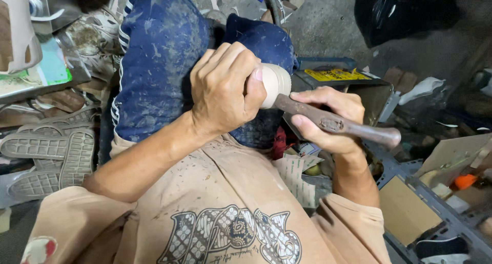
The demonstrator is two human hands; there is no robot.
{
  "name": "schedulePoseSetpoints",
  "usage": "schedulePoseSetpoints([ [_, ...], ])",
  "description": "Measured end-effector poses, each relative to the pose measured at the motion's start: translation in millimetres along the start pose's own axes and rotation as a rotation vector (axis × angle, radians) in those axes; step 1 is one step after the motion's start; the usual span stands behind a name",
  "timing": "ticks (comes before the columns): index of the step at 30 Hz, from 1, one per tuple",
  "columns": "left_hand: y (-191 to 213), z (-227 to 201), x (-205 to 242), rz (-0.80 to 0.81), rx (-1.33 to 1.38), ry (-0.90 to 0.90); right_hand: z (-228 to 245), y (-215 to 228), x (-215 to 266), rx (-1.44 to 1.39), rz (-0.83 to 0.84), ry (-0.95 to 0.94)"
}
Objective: The person holds a beige shoe with a wooden last on their lap and uses a hammer to repeatedly tap the sole and heel area. They rotate the shoe to access different sides and continue hammering along the edges.
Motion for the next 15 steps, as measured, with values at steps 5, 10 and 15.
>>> schedulePoseSetpoints([
  [5, 6.2, -3.3, 4.5, -0.031, 0.073, -0.068, -4.7, 12.4, 27.8, -0.045, -0.284, 0.061],
  [10, 5.8, -3.5, 4.6, -0.014, 0.089, -0.076, 5.8, 1.2, 23.7, -0.021, -0.224, 0.081],
  [15, 5.8, -3.6, 4.3, -0.011, 0.099, -0.076, 10.3, -0.3, 18.2, 0.052, -0.201, 0.094],
])
Point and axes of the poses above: each hand's wrist, its own x-axis away from the middle knuckle, its own y-axis out of the back of the hand, z = x × y, the point moved 7 cm from there along -x, towards the middle knuckle, and after that the axes turned 6 degrees about -x, right-handed, at the moved point
